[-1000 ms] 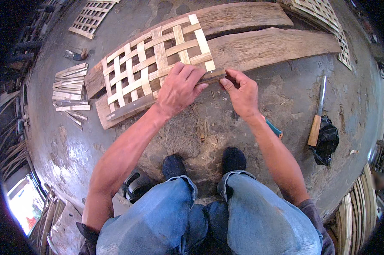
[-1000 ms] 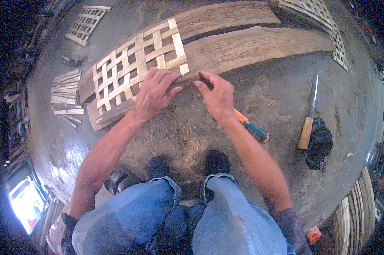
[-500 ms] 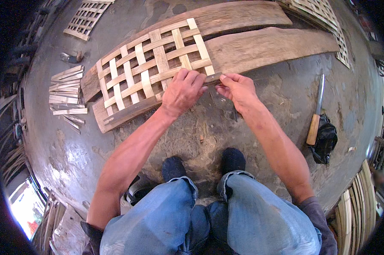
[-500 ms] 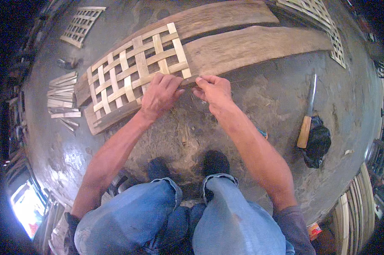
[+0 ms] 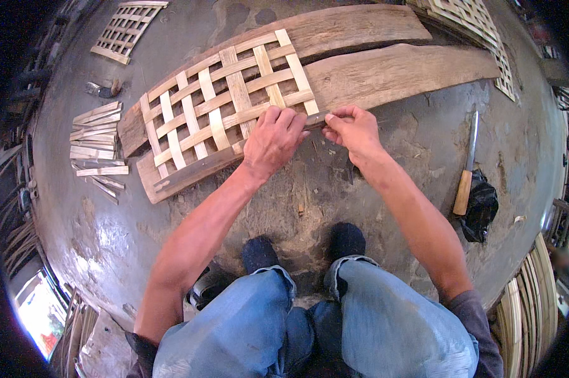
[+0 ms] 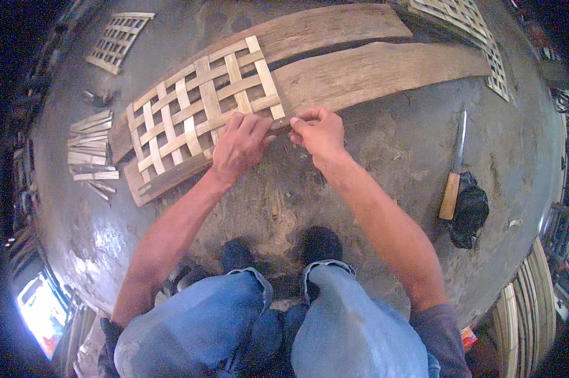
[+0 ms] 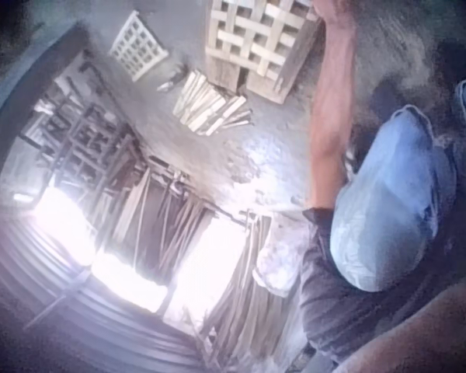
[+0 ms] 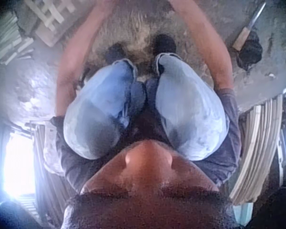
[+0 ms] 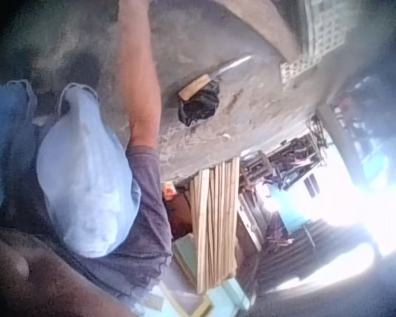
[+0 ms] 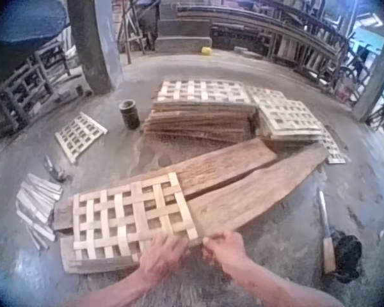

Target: The person assembles a wooden lattice panel by hand, interlacing thin wooden strips and securing them with a hammer and nails. The person repeatedly adjusts the strips and hammers nails to hold the lattice together.

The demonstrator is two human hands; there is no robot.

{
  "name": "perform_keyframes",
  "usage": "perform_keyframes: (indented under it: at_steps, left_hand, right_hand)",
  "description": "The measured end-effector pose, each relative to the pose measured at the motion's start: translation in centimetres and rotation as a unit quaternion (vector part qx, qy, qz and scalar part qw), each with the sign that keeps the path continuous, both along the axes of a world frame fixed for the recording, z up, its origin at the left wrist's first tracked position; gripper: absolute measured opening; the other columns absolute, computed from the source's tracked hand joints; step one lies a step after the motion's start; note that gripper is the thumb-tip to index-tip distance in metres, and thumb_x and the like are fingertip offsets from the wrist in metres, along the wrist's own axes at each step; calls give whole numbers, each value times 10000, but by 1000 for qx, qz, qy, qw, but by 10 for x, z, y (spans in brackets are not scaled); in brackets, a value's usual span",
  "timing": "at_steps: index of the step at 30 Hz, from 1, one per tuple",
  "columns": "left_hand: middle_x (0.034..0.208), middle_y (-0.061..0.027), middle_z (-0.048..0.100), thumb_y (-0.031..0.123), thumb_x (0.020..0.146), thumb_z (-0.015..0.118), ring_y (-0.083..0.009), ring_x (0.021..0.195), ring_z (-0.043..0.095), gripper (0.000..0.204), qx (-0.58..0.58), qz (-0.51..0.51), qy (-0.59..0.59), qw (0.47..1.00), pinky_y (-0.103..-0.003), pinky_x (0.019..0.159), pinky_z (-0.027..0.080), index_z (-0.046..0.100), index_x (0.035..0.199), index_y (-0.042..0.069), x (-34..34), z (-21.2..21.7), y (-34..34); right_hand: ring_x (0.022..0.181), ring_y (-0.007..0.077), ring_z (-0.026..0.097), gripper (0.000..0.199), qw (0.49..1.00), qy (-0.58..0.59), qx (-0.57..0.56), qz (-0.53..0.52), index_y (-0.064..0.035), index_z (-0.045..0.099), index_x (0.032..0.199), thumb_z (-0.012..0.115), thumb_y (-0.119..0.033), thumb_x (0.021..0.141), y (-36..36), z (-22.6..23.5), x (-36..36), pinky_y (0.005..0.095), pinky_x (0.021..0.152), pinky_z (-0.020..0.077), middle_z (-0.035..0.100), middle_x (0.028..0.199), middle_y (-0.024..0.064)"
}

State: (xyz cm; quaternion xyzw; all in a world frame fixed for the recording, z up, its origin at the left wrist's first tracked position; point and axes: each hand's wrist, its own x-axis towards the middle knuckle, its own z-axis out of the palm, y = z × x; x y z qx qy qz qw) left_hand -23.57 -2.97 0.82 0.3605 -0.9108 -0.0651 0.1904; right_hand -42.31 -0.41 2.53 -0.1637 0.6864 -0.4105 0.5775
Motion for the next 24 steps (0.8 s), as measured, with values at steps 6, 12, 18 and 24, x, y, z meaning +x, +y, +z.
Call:
perform_keyframes:
  at_steps: [6, 12, 18, 24]
  left_hand:
    - [1005, -75, 573, 233, 805, 755, -273, 966, 554, 360, 35, 8, 13, 999, -392, 885, 502, 620, 1102, 81, 0, 5, 2]
    - [1039, -113, 612, 217, 796, 772, -316, 968, 557, 403, 71, 11, 60, 996, -423, 877, 487, 636, 1132, 42, -2, 29, 2]
    - [996, -118, 613, 226, 790, 785, -315, 934, 555, 381, 69, -6, 70, 995, -421, 848, 479, 650, 1088, 31, 0, 23, -5]
    - [972, -114, 611, 212, 777, 790, -312, 907, 564, 365, 73, -21, 70, 995, -426, 828, 482, 652, 1065, 36, 2, 8, -5]
  right_hand:
    - [736, 165, 685, 249, 999, -13, -41, 7, 30, 572, 1072, 730, -23, 888, 7, -4, -4, 269, 616, 572, 691, 888, 115]
    - [846, 155, 700, 288, 984, -115, -128, 45, -2, 543, 1198, 670, -6, 939, 26, -11, -18, 295, 771, 587, 710, 974, 80]
    - [803, 156, 683, 233, 980, -112, -167, -15, -14, 508, 1081, 662, 41, 914, 26, -25, -5, 268, 687, 573, 686, 916, 94]
    - [764, 183, 681, 324, 980, -101, -166, -52, -83, 411, 910, 659, 121, 866, 25, -35, 0, 299, 624, 586, 624, 856, 84]
